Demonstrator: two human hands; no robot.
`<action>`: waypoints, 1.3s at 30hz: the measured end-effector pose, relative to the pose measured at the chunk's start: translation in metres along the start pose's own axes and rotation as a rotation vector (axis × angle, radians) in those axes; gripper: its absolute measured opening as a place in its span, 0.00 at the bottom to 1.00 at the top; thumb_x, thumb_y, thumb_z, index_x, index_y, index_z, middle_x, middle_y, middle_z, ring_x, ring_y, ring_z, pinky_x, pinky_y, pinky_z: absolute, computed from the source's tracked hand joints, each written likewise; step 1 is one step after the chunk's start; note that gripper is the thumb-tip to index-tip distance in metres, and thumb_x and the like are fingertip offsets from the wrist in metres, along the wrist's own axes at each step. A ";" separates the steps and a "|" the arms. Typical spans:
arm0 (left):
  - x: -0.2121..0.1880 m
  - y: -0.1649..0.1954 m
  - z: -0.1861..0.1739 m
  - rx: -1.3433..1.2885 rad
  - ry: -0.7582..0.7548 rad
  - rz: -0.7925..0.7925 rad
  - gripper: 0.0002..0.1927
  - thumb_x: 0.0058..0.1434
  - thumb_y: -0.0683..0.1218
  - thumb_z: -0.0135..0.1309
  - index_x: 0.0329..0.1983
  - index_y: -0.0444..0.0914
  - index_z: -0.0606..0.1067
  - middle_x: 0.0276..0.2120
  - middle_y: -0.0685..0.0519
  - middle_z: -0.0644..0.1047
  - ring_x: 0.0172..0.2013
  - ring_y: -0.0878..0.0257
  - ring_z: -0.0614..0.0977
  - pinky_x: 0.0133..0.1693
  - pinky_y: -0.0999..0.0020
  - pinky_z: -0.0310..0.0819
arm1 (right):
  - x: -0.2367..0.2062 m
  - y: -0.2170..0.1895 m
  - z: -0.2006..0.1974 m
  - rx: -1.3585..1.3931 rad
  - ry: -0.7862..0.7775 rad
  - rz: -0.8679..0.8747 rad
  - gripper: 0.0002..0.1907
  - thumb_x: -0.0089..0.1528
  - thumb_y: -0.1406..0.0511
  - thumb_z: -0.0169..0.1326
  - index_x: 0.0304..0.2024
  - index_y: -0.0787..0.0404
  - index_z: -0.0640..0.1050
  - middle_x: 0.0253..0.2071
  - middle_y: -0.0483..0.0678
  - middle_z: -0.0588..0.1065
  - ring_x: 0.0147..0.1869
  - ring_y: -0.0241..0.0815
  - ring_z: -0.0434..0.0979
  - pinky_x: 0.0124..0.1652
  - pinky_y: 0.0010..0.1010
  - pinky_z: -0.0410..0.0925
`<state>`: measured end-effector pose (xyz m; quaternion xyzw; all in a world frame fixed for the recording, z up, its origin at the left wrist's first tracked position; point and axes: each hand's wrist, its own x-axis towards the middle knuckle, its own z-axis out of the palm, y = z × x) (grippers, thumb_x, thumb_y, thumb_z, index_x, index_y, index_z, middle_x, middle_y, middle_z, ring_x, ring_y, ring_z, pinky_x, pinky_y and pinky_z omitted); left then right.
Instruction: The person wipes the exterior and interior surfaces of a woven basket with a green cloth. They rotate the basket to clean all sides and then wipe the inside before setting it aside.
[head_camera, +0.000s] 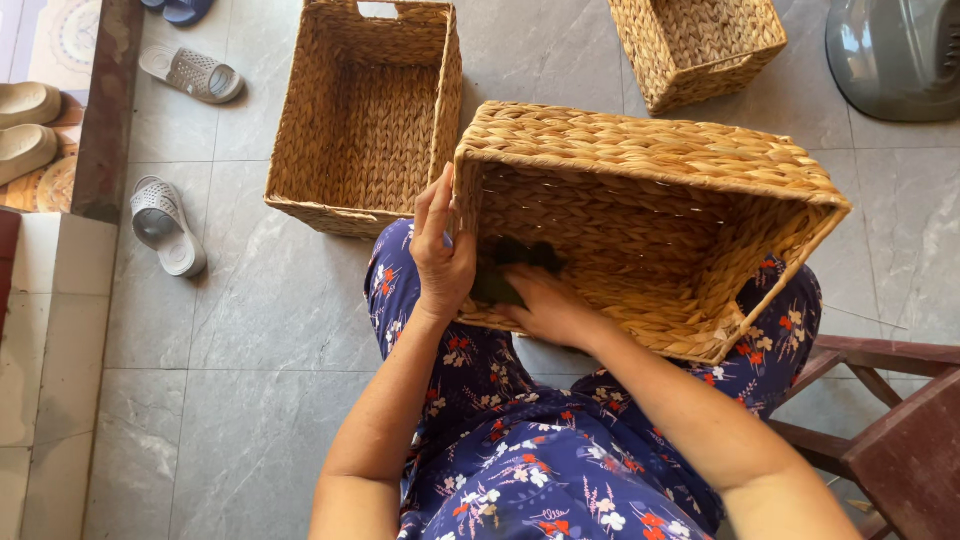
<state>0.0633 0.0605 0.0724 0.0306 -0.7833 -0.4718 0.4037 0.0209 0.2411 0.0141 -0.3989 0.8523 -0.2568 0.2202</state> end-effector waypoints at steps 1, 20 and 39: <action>-0.001 0.000 0.000 0.003 -0.003 0.007 0.38 0.56 0.26 0.44 0.72 0.35 0.66 0.64 0.43 0.73 0.65 0.50 0.76 0.66 0.62 0.69 | -0.012 0.007 -0.009 -0.053 0.016 -0.054 0.32 0.63 0.55 0.56 0.62 0.70 0.69 0.65 0.66 0.67 0.67 0.64 0.66 0.63 0.46 0.61; 0.000 -0.002 0.002 -0.004 0.004 0.024 0.37 0.57 0.26 0.46 0.72 0.36 0.66 0.63 0.43 0.73 0.64 0.51 0.76 0.63 0.64 0.72 | 0.008 -0.015 0.004 0.058 0.050 0.034 0.28 0.62 0.54 0.54 0.57 0.68 0.74 0.59 0.62 0.73 0.63 0.61 0.72 0.60 0.44 0.65; 0.000 0.001 0.005 -0.056 -0.008 0.016 0.34 0.60 0.27 0.46 0.72 0.35 0.66 0.62 0.44 0.73 0.62 0.52 0.78 0.63 0.64 0.73 | -0.095 0.046 -0.055 -0.268 -0.122 0.636 0.25 0.67 0.53 0.50 0.57 0.63 0.75 0.56 0.60 0.77 0.57 0.61 0.79 0.57 0.46 0.71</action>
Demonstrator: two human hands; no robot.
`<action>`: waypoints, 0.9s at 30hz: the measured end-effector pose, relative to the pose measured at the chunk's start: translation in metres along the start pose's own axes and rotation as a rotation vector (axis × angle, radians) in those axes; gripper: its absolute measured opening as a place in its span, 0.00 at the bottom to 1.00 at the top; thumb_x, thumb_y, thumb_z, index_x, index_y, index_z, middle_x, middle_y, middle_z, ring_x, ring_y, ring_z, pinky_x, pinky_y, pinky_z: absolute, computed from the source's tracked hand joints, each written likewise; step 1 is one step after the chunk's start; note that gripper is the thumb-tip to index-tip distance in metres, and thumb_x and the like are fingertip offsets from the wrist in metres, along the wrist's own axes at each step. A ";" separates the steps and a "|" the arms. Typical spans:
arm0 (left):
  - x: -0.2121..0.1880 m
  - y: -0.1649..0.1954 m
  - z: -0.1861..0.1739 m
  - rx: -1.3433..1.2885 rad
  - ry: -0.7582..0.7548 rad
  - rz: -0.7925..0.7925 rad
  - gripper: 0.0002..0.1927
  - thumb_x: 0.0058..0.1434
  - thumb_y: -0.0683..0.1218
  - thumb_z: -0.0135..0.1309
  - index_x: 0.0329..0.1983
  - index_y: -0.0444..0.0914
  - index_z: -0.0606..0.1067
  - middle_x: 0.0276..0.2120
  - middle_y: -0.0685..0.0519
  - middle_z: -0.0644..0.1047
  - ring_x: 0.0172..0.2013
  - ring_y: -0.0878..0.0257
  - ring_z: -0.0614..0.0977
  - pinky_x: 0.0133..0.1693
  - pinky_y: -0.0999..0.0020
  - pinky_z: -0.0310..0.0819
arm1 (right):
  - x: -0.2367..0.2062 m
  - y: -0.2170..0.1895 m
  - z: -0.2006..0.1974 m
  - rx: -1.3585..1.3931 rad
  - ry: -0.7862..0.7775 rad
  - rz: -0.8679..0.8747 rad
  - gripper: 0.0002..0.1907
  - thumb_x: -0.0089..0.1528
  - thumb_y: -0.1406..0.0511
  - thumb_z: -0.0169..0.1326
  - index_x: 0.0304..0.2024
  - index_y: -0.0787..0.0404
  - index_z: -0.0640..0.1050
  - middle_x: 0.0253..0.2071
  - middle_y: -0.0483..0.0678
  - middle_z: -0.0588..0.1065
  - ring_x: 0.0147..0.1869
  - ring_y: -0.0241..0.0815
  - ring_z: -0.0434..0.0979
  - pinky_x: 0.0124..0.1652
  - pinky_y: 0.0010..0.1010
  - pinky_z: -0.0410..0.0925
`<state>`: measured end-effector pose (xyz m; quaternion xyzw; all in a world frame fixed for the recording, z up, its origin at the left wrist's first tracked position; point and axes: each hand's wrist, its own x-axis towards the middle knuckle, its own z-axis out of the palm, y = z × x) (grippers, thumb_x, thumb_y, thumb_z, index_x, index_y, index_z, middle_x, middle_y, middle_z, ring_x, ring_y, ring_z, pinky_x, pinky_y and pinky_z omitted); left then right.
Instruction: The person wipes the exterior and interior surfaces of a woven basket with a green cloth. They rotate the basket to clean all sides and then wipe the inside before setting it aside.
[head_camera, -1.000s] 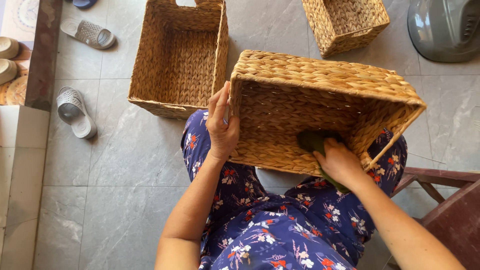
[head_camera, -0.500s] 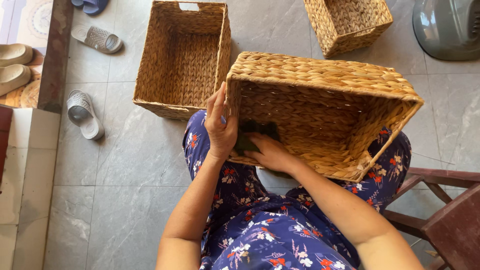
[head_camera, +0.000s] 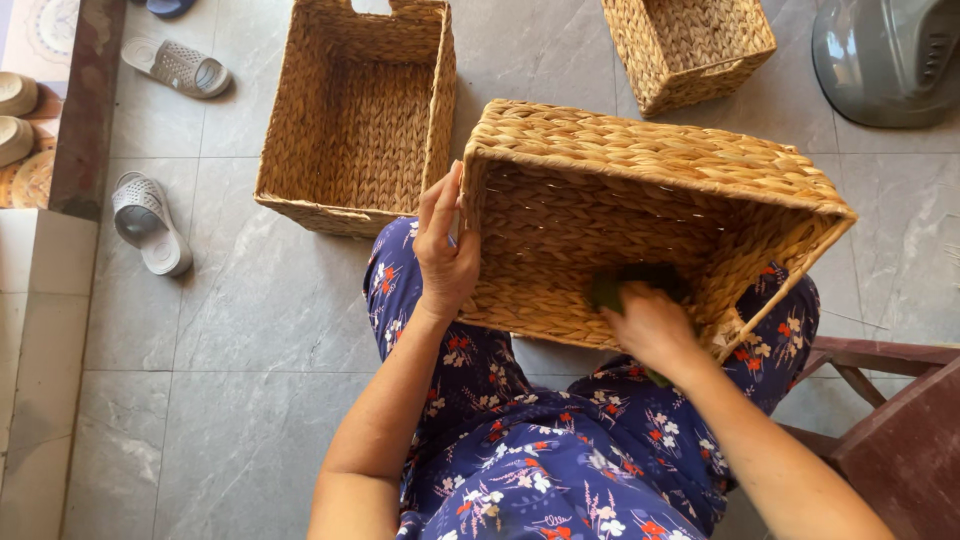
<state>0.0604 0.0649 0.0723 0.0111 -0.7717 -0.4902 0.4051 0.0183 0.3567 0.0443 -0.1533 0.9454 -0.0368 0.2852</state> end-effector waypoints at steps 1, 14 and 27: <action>0.000 0.000 0.000 0.006 -0.001 -0.009 0.35 0.60 0.27 0.46 0.72 0.35 0.66 0.62 0.43 0.73 0.62 0.52 0.78 0.62 0.64 0.73 | 0.005 -0.012 0.008 0.029 0.104 -0.135 0.27 0.65 0.53 0.52 0.59 0.66 0.74 0.57 0.61 0.75 0.58 0.62 0.76 0.57 0.47 0.70; 0.000 0.000 -0.004 0.035 0.022 0.000 0.34 0.61 0.27 0.48 0.71 0.36 0.66 0.63 0.43 0.73 0.63 0.51 0.76 0.64 0.64 0.71 | 0.036 -0.083 0.005 0.223 0.075 -0.625 0.33 0.62 0.52 0.54 0.65 0.62 0.69 0.67 0.58 0.67 0.69 0.58 0.64 0.66 0.44 0.59; -0.001 0.000 0.002 0.037 0.011 -0.031 0.33 0.62 0.27 0.47 0.71 0.36 0.67 0.61 0.45 0.74 0.60 0.54 0.79 0.60 0.66 0.74 | 0.005 -0.016 0.010 0.045 0.190 -0.146 0.21 0.67 0.53 0.49 0.46 0.65 0.77 0.46 0.62 0.78 0.51 0.64 0.78 0.50 0.51 0.72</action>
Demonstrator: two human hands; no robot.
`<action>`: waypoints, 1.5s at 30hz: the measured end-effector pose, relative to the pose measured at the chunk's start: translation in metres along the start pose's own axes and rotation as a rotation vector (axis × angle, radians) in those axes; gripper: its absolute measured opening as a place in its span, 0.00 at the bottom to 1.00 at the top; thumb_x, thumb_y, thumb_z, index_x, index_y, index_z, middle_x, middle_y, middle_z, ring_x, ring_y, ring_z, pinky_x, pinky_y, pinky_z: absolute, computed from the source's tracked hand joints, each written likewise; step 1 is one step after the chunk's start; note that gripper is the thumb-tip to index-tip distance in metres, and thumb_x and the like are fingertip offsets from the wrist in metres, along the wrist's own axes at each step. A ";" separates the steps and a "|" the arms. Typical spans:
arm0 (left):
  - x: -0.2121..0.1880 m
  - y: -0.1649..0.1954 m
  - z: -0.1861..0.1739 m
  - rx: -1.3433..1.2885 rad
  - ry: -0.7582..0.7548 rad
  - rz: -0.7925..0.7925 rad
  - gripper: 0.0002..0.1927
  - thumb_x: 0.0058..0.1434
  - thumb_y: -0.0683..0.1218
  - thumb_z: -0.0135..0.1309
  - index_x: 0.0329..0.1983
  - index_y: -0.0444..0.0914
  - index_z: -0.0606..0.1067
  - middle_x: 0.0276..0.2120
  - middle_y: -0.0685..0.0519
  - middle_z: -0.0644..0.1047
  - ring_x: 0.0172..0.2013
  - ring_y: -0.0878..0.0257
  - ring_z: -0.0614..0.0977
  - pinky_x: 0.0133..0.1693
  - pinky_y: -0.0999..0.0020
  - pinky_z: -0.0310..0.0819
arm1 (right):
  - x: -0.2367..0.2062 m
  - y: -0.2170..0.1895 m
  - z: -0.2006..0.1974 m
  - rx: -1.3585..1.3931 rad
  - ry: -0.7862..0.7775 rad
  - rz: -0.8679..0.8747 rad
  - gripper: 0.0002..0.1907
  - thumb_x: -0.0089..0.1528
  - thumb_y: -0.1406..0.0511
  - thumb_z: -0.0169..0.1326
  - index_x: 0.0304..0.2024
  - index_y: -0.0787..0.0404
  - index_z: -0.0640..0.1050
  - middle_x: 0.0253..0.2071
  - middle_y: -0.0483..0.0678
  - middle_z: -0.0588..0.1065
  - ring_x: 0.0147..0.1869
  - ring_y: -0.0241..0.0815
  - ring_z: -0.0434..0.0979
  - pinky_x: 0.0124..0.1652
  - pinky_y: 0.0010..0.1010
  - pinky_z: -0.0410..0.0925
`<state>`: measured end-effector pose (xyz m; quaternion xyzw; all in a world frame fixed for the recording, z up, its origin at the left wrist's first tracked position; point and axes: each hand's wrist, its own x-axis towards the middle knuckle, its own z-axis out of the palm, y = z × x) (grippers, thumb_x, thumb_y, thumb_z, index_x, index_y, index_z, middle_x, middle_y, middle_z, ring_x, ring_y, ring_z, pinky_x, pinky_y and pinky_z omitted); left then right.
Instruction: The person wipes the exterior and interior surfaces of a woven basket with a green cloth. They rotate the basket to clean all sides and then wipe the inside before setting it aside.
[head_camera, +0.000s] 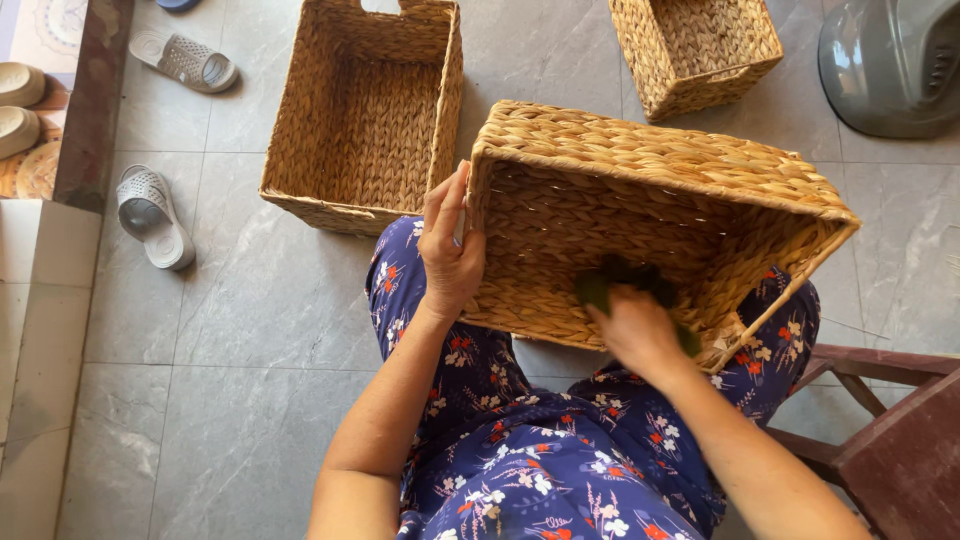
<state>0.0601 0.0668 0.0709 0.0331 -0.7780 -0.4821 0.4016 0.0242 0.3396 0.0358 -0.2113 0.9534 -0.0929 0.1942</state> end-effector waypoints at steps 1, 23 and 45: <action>0.000 0.000 -0.001 0.003 0.001 0.007 0.33 0.62 0.27 0.47 0.71 0.36 0.67 0.61 0.44 0.74 0.61 0.53 0.78 0.61 0.66 0.74 | 0.002 -0.012 0.007 0.072 0.052 -0.079 0.19 0.65 0.55 0.51 0.46 0.64 0.78 0.47 0.61 0.78 0.51 0.65 0.77 0.50 0.53 0.71; 0.001 0.004 -0.002 -0.004 -0.010 0.015 0.37 0.57 0.26 0.45 0.72 0.37 0.67 0.61 0.44 0.73 0.62 0.53 0.77 0.62 0.64 0.73 | -0.014 0.039 -0.022 -0.270 0.101 -0.043 0.23 0.62 0.52 0.52 0.48 0.65 0.77 0.52 0.59 0.76 0.54 0.62 0.77 0.52 0.47 0.72; 0.002 0.001 -0.003 -0.048 -0.020 -0.031 0.37 0.58 0.26 0.46 0.72 0.37 0.66 0.63 0.45 0.73 0.62 0.55 0.77 0.60 0.66 0.74 | 0.005 0.004 -0.025 -0.042 -0.256 0.116 0.30 0.66 0.48 0.46 0.66 0.55 0.69 0.52 0.61 0.77 0.55 0.62 0.78 0.54 0.49 0.71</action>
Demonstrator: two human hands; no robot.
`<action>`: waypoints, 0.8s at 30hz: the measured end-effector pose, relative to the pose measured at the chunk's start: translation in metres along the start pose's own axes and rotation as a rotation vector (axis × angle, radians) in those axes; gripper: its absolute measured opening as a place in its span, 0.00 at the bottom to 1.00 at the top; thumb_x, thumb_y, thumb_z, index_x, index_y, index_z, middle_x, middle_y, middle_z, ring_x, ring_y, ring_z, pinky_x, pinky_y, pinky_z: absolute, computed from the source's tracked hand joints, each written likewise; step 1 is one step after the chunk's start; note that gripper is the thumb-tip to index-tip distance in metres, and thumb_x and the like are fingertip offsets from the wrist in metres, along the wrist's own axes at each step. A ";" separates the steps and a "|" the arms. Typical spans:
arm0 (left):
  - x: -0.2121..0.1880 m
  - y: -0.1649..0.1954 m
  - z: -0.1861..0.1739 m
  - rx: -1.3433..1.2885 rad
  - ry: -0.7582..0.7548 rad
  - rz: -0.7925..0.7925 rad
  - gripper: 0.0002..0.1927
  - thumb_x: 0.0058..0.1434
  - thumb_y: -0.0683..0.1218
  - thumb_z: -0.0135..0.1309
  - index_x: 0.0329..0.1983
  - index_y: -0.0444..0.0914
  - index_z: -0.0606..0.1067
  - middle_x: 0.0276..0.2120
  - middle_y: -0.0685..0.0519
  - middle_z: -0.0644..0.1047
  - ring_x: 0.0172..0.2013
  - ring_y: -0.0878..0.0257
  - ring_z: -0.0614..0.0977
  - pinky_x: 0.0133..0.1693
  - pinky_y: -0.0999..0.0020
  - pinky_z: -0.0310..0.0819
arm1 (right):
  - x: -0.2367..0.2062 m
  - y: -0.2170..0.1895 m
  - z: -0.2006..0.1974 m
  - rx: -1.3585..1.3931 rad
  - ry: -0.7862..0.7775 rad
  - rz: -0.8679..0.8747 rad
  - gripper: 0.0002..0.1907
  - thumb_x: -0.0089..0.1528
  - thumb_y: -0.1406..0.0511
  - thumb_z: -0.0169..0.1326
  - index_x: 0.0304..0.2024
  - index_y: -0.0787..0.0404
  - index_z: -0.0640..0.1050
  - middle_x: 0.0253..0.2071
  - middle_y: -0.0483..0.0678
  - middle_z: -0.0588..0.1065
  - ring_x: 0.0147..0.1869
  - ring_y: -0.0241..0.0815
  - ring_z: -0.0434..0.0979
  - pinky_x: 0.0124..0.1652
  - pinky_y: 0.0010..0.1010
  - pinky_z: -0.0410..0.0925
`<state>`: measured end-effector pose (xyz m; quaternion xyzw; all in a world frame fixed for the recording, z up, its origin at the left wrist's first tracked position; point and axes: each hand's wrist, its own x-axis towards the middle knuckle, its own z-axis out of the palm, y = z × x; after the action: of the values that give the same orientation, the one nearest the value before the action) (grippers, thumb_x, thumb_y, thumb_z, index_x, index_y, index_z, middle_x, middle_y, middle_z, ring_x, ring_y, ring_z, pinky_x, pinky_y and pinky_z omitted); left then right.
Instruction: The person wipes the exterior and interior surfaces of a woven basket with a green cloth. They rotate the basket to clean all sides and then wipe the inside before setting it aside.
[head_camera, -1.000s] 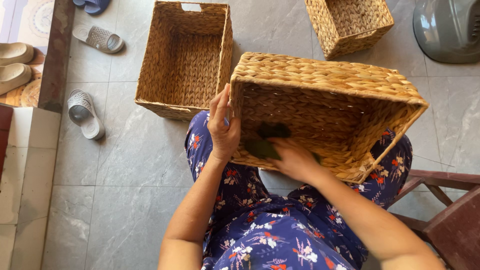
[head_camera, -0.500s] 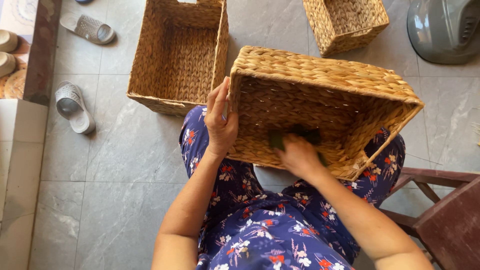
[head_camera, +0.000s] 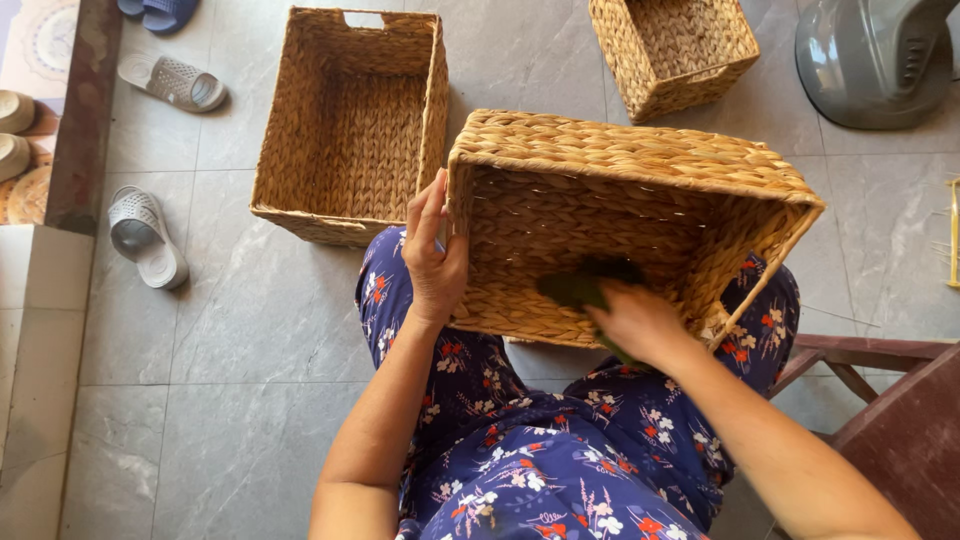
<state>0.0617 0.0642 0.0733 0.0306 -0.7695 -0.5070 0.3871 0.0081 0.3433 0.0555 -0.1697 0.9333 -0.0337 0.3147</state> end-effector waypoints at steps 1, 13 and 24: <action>0.000 0.000 0.001 -0.020 -0.004 -0.001 0.36 0.58 0.26 0.46 0.72 0.37 0.66 0.63 0.45 0.72 0.62 0.55 0.77 0.60 0.66 0.75 | -0.010 0.015 -0.003 -0.009 0.074 0.035 0.28 0.66 0.48 0.46 0.63 0.55 0.71 0.49 0.61 0.78 0.51 0.63 0.79 0.50 0.51 0.73; -0.001 -0.007 -0.002 0.036 0.000 0.034 0.37 0.58 0.26 0.46 0.72 0.36 0.66 0.63 0.45 0.72 0.63 0.54 0.76 0.62 0.65 0.73 | 0.020 -0.073 0.033 0.360 0.159 -0.397 0.16 0.64 0.57 0.52 0.44 0.63 0.78 0.34 0.60 0.79 0.36 0.59 0.81 0.38 0.47 0.73; -0.002 0.000 -0.005 0.029 0.003 0.037 0.38 0.57 0.26 0.46 0.72 0.36 0.66 0.63 0.44 0.72 0.64 0.53 0.75 0.63 0.63 0.74 | 0.018 -0.003 0.027 0.193 0.128 -0.607 0.34 0.63 0.58 0.49 0.69 0.64 0.62 0.54 0.64 0.75 0.57 0.59 0.76 0.55 0.44 0.70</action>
<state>0.0661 0.0609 0.0731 0.0228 -0.7767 -0.4885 0.3970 0.0116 0.3358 0.0238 -0.4072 0.8505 -0.2250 0.2454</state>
